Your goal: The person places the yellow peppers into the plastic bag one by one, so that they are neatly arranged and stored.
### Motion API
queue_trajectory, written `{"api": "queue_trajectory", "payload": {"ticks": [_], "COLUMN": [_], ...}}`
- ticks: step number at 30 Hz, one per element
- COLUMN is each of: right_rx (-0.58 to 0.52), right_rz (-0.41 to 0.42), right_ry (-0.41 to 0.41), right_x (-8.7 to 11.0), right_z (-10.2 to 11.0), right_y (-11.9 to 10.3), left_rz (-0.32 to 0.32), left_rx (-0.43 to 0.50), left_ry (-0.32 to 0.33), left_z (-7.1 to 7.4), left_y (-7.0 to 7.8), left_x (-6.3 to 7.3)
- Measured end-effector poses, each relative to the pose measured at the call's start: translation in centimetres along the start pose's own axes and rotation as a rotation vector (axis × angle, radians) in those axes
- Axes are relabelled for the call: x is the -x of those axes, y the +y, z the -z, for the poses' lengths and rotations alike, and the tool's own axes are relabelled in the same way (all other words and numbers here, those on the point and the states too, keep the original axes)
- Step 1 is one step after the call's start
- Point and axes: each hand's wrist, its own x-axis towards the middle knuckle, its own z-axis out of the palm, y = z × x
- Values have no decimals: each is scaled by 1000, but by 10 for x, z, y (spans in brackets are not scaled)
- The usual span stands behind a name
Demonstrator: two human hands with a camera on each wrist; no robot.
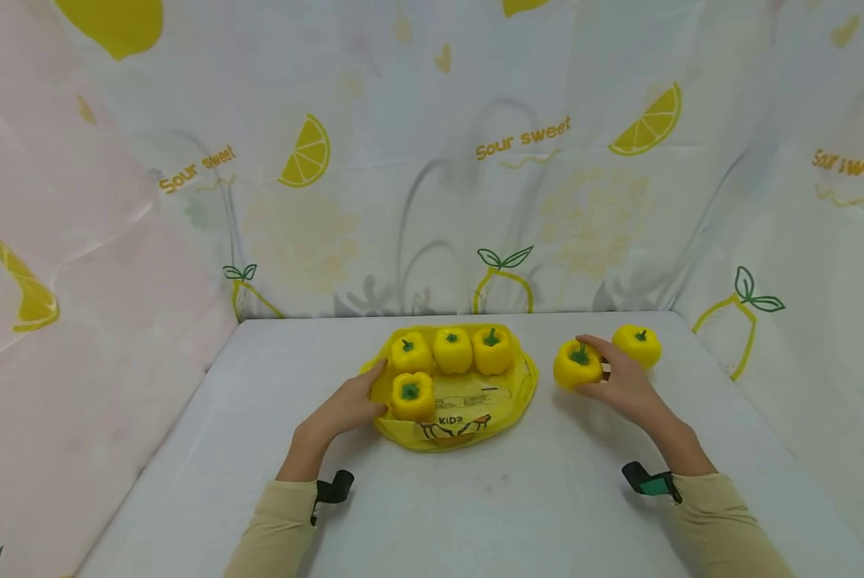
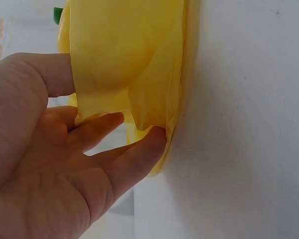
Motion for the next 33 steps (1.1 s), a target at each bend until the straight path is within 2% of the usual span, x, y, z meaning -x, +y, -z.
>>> {"api": "queue_trajectory", "payload": {"ticks": [7,14,19,33], "right_rx": [-41,-112,-143,-94], "right_rz": [19,104,90,134], "right_ry": [-22,-106,-171,-222], "right_x": [-11,-21,-22,-31], "right_z": [-11,-36,-55,-104], "right_y": [-29,-53,-66,-90], "left_rz": [-1,6,18,33], "left_rx": [11,17,15,-19], "left_ry": [0,11,1,4], "left_z": [2,3,0,-1], "left_y": [2,2,1,5], "left_x": [1,2,1,4]}}
